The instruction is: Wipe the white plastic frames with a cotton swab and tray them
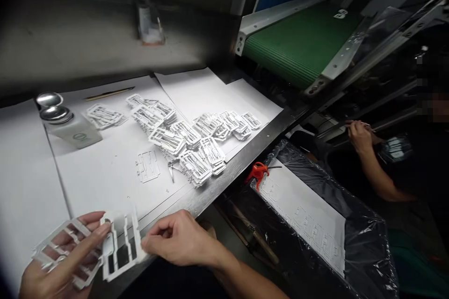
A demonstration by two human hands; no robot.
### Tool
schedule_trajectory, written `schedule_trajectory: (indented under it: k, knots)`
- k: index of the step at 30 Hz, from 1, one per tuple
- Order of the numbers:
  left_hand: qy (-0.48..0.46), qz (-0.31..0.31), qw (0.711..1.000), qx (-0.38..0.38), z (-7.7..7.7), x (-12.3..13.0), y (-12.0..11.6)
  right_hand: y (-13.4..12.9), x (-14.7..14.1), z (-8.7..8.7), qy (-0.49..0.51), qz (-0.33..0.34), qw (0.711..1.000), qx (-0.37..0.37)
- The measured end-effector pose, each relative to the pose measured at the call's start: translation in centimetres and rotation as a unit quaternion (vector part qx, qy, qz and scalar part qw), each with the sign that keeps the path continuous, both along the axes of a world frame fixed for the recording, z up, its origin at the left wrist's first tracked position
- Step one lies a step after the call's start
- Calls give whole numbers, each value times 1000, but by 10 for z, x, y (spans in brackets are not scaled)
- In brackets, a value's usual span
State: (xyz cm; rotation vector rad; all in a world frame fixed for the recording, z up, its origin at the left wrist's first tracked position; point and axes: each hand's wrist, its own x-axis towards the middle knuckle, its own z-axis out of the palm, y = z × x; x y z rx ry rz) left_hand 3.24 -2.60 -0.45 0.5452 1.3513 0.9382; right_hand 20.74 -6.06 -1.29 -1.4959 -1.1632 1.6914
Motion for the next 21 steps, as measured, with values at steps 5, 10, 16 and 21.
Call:
schedule_trajectory:
  k: [5,10,16,21]
  knots:
    - [-36,29,999,-18,4,5,3,4,-4,2,134,8,989,-58]
    - [-86,24,996,-4,6,7,3,5,-10,4,154,31,986,-49]
    - [-314,-90,939,-104,0,2,3,10,-1,1,204,59,973,-86]
    - [-286,-53,956,-37,-5,2,4,5,-5,18,71,-44,996,31]
